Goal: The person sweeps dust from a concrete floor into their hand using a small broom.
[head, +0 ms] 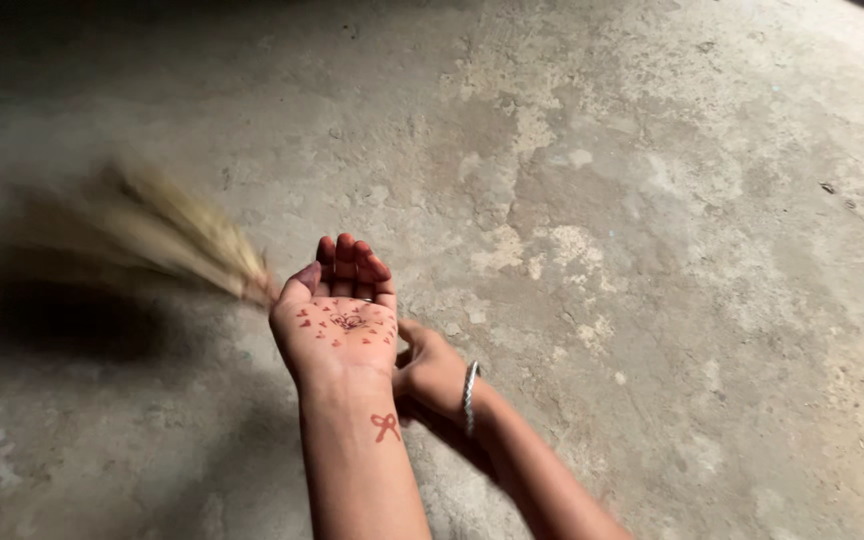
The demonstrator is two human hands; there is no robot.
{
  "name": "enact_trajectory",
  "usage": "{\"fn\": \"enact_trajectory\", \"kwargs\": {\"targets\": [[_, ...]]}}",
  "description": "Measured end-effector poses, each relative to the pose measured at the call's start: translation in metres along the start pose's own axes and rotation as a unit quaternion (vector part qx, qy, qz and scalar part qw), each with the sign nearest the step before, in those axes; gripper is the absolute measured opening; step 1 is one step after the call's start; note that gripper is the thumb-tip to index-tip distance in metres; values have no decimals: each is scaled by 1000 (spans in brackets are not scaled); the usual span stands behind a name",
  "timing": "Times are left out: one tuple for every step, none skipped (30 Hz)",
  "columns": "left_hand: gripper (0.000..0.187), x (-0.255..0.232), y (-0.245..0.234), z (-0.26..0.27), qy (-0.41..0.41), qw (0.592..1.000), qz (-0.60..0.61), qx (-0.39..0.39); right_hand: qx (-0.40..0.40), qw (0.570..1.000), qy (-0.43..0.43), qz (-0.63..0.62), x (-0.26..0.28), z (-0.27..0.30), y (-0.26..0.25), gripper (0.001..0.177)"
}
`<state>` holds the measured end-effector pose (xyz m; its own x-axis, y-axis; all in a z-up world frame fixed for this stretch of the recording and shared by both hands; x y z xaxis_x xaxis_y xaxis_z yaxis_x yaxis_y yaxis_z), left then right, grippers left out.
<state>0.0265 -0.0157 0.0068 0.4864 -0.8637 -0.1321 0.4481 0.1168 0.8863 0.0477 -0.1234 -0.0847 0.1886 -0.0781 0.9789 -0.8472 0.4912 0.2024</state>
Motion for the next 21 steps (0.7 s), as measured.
{"fn": "enact_trajectory", "kwargs": {"targets": [[23, -2, -1, 1, -9, 1000, 4, 6, -41, 991, 129, -12, -4, 10, -7, 48], [23, -6, -2, 2, -7, 1000, 2, 5, -79, 963, 256, -23, -8, 20, -19, 53], [22, -11, -2, 1, 0, 1000, 8, 8, -115, 956, 256, -85, -8, 28, -43, 50], [21, -15, -1, 1, 7, 1000, 15, 11, -150, 944, 256, -146, -10, 41, -71, 49], [21, -20, -1, 2, 10, 1000, 15, 13, -241, 926, 255, -139, -13, 57, -103, 39], [21, -26, -2, 3, 28, 1000, 12, 6, -268, 929, 223, -121, -14, 73, -138, 23], [21, -34, -4, 6, 47, 999, 7, -4, -320, 928, 183, -55, -13, 92, -173, 23], [21, -40, -5, 8, 51, 999, 6, -5, -249, 896, 51, -364, -11, 102, -204, 27], [21, -42, -5, 8, 54, 998, 6, 2, -441, 859, 159, -206, -15, 133, -229, 18], [21, -43, -5, 7, 57, 998, 6, 9, -443, 853, 80, -263, -13, 137, -252, 14], [21, -42, -4, 6, 56, 998, 9, 11, -440, 841, 1, -315, -4, 141, -269, 15], [21, -40, -4, 5, 48, 999, 13, 10, -440, 842, -1, -312, -2, 140, -271, 15], [21, -38, -3, 4, 42, 999, 17, 10, -427, 846, -45, -317, 6, 131, -265, 16], [21, -34, -1, 3, 42, 999, 19, 11, -412, 848, -87, -322, 17, 121, -253, 18], [22, -29, 1, 2, 43, 999, 10, 17, -428, 859, -28, -279, 22, 108, -228, 15], [23, -24, 3, 2, 44, 999, 1, 24, -442, 865, 31, -235, 20, 90, -195, 15], [23, -20, 4, 3, 45, 999, 0, 24, -396, 885, 83, -231, 19, 71, -161, 11], [23, -15, 4, 3, 34, 999, 4, 18, -308, 928, 92, -188, 17, 51, -126, 5], [23, -10, 5, 4, 22, 1000, 9, 12, -243, 957, 148, -61, 13, 39, -93, 3], [23, -6, 5, 2, 21, 1000, 8, 13, -217, 955, 201, -38, 1, 24, -56, 6], [23, -2, 5, 1, 15, 1000, 7, 13, -141, 969, 190, -64, -6, 12, -24, 5]]}}
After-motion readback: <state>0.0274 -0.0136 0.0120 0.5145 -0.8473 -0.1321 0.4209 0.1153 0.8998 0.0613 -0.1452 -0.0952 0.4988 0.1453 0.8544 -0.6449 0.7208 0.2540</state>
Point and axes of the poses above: each hand's wrist, its own z-axis away from the middle knuckle, its own y-axis out of the palm, x = y × z, the point moved 2 cm from there along -z, towards the middle knuckle, and after that the axes turned 12 degrees about x, right-handed, at the moved point
